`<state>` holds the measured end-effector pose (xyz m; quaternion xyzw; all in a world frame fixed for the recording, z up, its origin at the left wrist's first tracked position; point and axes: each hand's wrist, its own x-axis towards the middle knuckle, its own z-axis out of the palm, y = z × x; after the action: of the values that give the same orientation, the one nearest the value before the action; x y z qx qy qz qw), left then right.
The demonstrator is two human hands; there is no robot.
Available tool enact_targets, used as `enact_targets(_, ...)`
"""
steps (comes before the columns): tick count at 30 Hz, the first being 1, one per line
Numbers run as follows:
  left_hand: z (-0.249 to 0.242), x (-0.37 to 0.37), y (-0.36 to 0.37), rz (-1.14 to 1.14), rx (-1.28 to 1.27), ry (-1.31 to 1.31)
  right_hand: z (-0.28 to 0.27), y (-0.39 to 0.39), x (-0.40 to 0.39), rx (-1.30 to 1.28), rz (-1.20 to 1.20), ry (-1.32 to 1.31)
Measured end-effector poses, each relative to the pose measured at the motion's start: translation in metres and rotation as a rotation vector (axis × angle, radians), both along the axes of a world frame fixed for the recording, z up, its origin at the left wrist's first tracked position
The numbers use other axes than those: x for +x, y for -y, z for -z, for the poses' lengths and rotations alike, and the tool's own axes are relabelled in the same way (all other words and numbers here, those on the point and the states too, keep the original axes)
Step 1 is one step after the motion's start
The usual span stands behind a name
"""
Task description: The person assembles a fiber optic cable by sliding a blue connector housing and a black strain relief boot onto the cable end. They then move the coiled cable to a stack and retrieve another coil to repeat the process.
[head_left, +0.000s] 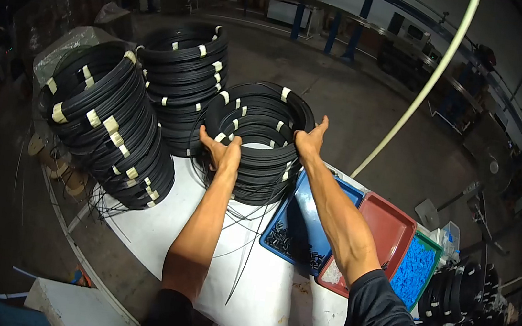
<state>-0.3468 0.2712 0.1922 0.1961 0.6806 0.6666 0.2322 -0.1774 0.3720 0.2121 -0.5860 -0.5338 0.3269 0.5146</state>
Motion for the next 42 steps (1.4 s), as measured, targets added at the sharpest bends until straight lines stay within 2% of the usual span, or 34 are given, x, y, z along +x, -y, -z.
enact_targets(1,0.004,0.001,0.004,0.007,0.170,-0.009,-0.004,0.010,0.000,0.029,-0.006,-0.052)
enact_targets(3,0.016,0.000,0.014,0.011,0.314,0.005,-0.009,0.033,0.003,0.112,0.019,-0.092)
enact_targets(5,0.011,0.015,0.048,0.029,0.471,0.126,-0.030,0.079,0.014,0.195,0.030,-0.100)
enact_targets(7,0.021,0.030,0.089,0.021,0.588,0.151,-0.032,0.123,0.039,0.386,-0.011,-0.081)
enact_targets(8,0.018,0.045,0.118,0.026,0.616,0.181,-0.041,0.155,0.054,0.346,-0.132,-0.296)
enact_targets(9,0.010,0.064,0.148,0.019,0.640,0.218,-0.019,0.162,0.074,0.472,-0.178,-0.372)
enact_targets(10,0.019,0.068,0.179,0.092,0.582,0.285,-0.026,0.186,0.097,0.322,-0.241,-0.649)
enact_targets(11,0.032,0.076,0.203,0.076,0.659,0.253,-0.035,0.207,0.120,0.169,-0.306,-0.926)
enact_targets(12,0.054,0.078,0.229,0.113,0.692,0.225,-0.013,0.208,0.146,0.079,-0.331,-1.042)
enact_targets(13,0.053,0.093,0.259,0.171,0.719,0.209,0.002,0.220,0.171,0.004,-0.557,-1.193)
enact_targets(15,0.078,0.115,0.307,0.206,0.733,0.039,0.055,0.258,0.214,-0.252,-0.723,-1.167)
enact_targets(17,0.103,0.122,0.360,0.318,0.524,-0.139,0.097,0.318,0.236,-0.197,-0.636,-1.039)
enact_targets(18,0.113,0.130,0.374,0.363,0.553,-0.248,0.118,0.347,0.251,-0.248,-0.582,-1.053)
enact_targets(21,0.139,0.156,0.416,0.461,0.444,-0.170,0.165,0.433,0.291,-0.367,-0.383,-1.023)
enact_targets(23,0.158,0.171,0.430,0.457,0.395,-0.100,0.184,0.482,0.307,-0.404,-0.285,-0.998)
enact_targets(25,0.183,0.165,0.443,0.591,0.322,-0.147,0.198,0.526,0.315,-0.444,-0.206,-0.975)
enact_targets(27,0.187,0.175,0.445,0.647,0.299,-0.076,0.203,0.561,0.318,-0.505,-0.019,-0.961)
enact_targets(29,0.183,0.177,0.440,0.802,0.230,-0.077,0.207,0.593,0.316,-0.487,0.046,-1.020)
enact_targets(31,0.185,0.174,0.428,0.949,0.201,-0.232,0.208,0.620,0.313,-0.450,0.138,-1.068)
enact_targets(33,0.184,0.176,0.404,1.109,0.173,-0.211,0.210,0.637,0.310,-0.419,0.144,-1.105)
enact_targets(37,0.199,0.184,0.348,1.365,0.155,-0.329,0.213,0.669,0.303,-0.400,0.131,-1.138)
enact_targets(39,0.194,0.198,0.332,1.506,0.082,-0.179,0.213,0.679,0.303,-0.463,0.100,-1.165)
enact_targets(40,0.194,0.204,0.323,1.549,0.069,-0.178,0.224,0.687,0.308,-0.492,0.008,-1.185)
enact_targets(42,0.196,0.218,0.308,1.630,0.021,-0.137,0.236,0.696,0.307,-0.506,0.011,-1.280)
